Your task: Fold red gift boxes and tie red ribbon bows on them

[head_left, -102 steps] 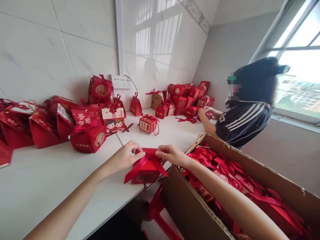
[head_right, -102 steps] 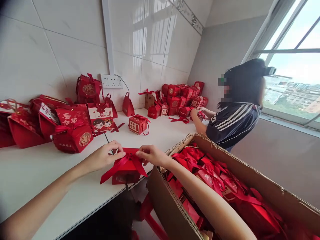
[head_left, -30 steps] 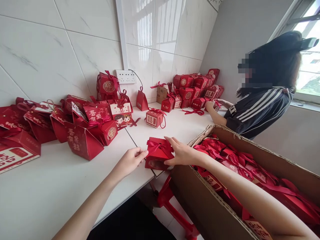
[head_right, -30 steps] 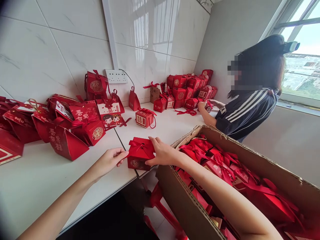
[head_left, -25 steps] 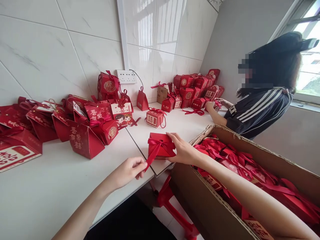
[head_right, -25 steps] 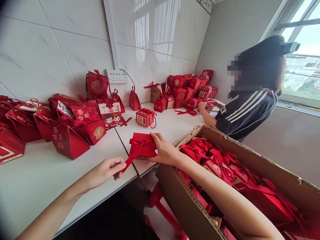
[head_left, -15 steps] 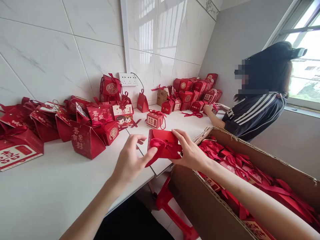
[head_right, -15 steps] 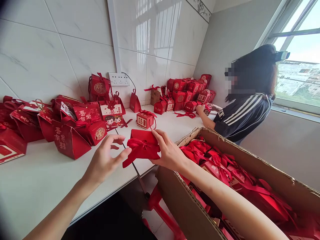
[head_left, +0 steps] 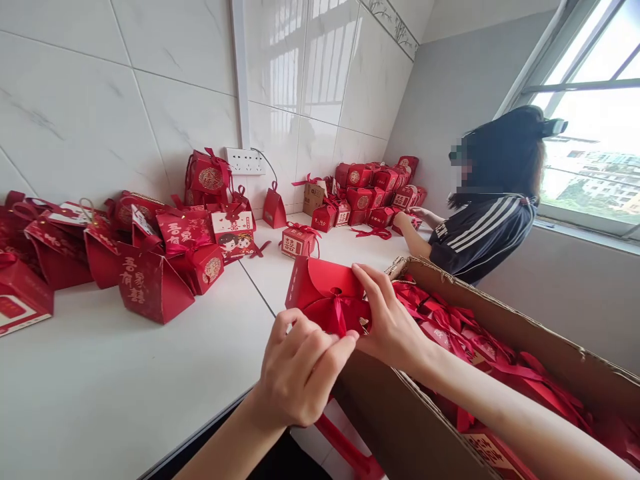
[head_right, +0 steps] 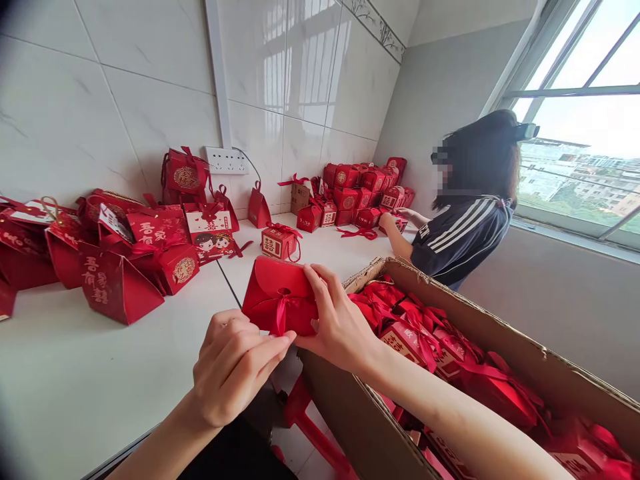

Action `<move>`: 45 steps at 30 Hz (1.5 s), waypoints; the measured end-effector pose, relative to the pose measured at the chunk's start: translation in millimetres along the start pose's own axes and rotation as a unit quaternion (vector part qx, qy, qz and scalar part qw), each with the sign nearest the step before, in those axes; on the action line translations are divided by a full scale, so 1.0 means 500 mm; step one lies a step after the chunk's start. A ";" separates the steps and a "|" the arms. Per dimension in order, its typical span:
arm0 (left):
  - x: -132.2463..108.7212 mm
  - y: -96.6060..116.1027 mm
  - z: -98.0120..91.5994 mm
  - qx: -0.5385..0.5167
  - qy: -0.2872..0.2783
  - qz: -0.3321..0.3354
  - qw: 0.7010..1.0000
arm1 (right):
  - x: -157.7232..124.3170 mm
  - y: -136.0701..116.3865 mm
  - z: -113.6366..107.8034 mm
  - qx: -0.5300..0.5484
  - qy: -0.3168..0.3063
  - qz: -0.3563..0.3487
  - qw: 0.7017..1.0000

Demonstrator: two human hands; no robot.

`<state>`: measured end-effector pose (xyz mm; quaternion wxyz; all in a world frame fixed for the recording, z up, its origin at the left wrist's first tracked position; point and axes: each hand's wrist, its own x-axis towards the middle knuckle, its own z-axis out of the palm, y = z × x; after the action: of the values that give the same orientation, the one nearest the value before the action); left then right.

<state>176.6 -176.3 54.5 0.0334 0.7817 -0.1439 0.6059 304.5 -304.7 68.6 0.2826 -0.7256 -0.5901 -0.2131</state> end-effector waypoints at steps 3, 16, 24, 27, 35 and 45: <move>0.004 -0.050 -0.002 0.011 0.027 -0.120 0.992 | -0.018 0.016 -0.032 0.016 0.002 0.050 0.999; -0.057 0.042 0.216 -0.247 -0.266 -0.092 0.927 | -0.167 0.084 -0.230 0.713 0.151 0.449 0.518; -0.106 0.042 0.239 -0.198 -0.166 -0.055 0.964 | -0.232 0.109 -0.247 0.661 0.198 0.490 0.533; -0.099 0.044 0.232 -0.211 -0.163 -0.066 0.962 | -0.243 0.126 -0.245 0.657 0.207 0.496 0.529; 0.069 0.142 0.227 -0.214 -0.122 -0.071 0.967 | -0.222 0.123 -0.193 0.667 0.212 0.511 0.499; 0.034 0.219 0.229 -0.427 -0.074 0.025 0.901 | -0.204 0.131 -0.166 0.658 0.251 0.494 0.510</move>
<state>258.6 -310.3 27.3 0.3382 0.7313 -0.4103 0.4271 348.5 -444.0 54.6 0.8748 -0.4224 -0.0113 0.2371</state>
